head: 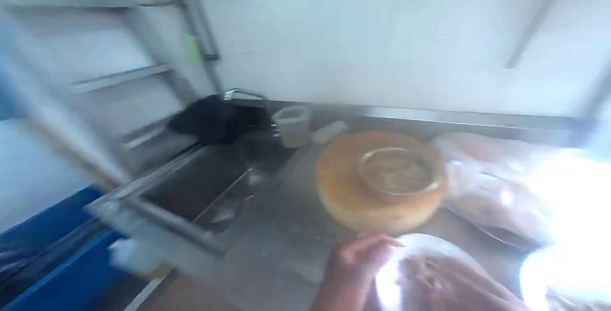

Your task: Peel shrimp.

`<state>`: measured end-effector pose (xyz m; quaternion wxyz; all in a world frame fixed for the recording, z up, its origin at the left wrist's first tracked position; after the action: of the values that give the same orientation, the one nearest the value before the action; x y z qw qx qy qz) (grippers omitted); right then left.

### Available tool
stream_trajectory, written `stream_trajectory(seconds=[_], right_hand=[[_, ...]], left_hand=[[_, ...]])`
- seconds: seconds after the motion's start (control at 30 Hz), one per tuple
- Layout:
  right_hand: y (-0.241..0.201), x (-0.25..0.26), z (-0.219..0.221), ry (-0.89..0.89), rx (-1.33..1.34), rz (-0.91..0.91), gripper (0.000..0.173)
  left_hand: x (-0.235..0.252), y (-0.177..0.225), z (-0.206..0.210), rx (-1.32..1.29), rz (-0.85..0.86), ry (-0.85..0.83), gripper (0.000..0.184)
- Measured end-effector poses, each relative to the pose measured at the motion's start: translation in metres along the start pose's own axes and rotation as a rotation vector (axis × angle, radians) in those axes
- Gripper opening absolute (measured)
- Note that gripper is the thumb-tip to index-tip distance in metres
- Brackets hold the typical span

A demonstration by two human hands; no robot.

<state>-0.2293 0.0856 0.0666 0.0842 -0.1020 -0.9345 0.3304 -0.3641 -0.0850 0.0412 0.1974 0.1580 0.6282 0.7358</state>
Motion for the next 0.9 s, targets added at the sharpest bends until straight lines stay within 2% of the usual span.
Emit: stream_trajectory(seconds=[0.07,0.17,0.3,0.37,0.43,0.5,0.67,0.77,0.9], right_hand=[[0.014,0.001,0.005,0.069,0.007,-0.110,0.040],[0.001,-0.002,-0.004,0.202,0.258,-0.164,0.038],[0.000,-0.007,-0.004,0.345,0.387,-0.226,0.020],[0.011,-0.009,-0.005,0.345,0.403,-0.232,0.016],[0.022,-0.011,-0.005,0.308,0.455,-0.231,0.017],[0.032,-0.014,-0.004,0.290,0.541,-0.223,0.019],[0.042,-0.018,0.006,0.161,0.959,-0.101,0.028],[0.044,-0.021,0.010,0.194,1.111,-0.072,0.022],[0.049,-0.024,0.013,0.244,1.173,-0.022,0.017]], left_hand=[[-0.002,-0.008,0.010,-0.106,-0.090,-0.017,0.022],[-0.008,-0.015,0.032,-0.143,-0.147,-0.044,0.023],[-0.013,-0.023,0.059,-0.065,-0.088,-0.201,0.021],[-0.015,-0.017,0.068,0.042,0.010,-0.303,0.021],[-0.016,-0.007,0.071,0.242,0.199,-0.338,0.019],[-0.019,0.000,0.074,0.373,0.356,-0.321,0.018],[-0.035,0.010,0.086,0.489,0.649,-0.240,0.019],[-0.047,0.009,0.095,0.590,0.783,-0.230,0.017],[-0.055,0.006,0.100,0.626,0.848,-0.219,0.017]])
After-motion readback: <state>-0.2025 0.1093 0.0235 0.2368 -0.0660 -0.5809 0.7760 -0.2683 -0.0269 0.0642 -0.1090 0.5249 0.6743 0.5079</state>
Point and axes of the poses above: each hand's wrist, its own x-axis towards the middle knuckle, its own z-axis out of the palm, y = z × x, the point moved 9 cm from there along x, towards the middle knuckle
